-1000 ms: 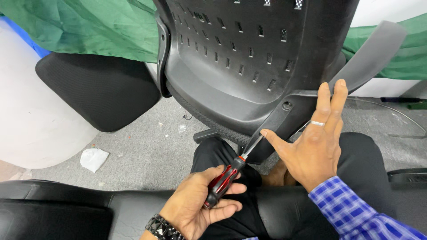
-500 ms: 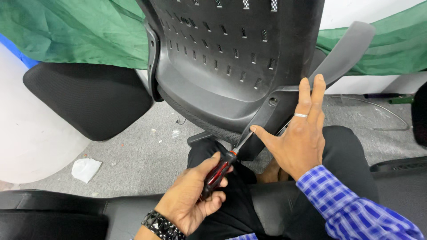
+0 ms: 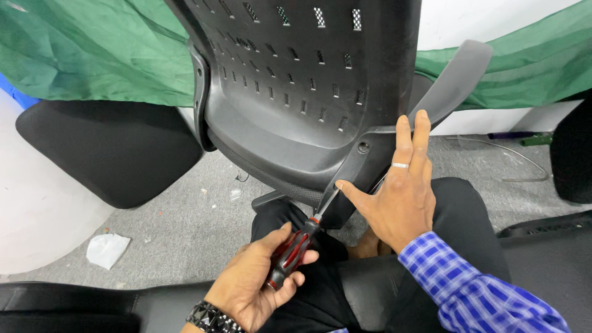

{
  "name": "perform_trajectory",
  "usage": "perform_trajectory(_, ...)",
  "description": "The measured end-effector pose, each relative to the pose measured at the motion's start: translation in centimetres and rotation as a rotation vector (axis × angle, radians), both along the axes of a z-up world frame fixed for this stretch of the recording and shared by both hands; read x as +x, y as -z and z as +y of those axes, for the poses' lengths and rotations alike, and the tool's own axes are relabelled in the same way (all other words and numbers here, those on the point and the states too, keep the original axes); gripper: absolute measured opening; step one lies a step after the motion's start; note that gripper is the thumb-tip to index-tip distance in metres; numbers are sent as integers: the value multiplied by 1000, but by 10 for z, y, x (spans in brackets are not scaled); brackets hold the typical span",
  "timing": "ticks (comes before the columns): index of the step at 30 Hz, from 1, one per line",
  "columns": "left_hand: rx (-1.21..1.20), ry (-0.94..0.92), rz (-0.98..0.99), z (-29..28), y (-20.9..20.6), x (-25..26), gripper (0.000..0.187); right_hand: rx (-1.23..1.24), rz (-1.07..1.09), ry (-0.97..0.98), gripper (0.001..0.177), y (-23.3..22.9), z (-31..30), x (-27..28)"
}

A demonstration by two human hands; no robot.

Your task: The person uses a screwdriver to tighten screws on the underside of a black plastic chair seat, securing the seat to the chair frame. The person works on multiple screw holes around the seat perimeter.

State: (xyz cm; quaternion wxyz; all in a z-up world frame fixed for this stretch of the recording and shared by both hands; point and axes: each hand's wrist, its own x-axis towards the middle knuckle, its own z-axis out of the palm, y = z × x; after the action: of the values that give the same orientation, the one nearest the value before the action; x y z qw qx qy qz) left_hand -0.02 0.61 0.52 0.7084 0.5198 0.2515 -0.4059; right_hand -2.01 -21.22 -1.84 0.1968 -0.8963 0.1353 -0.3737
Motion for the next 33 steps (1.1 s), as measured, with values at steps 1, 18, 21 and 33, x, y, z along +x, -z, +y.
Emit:
perform_trajectory(1, -2, -2, -7, 0, 0, 0, 39, 3, 0, -1, 126, 0, 0, 0)
perform_trajectory(18, -148, -51, 21, 8, 10, 13, 32, -28, -26, -16, 125, 0, 2, -2)
perform_trajectory(21, -189, 10, -47, 7, 12, 12, 26, -21, -27, -20, 125, 0, 2, -2)
perform_trajectory(33, -114, -55, -38, 4, 12, 2, 51, -7, 4, -9, 124, -4, 4, -4)
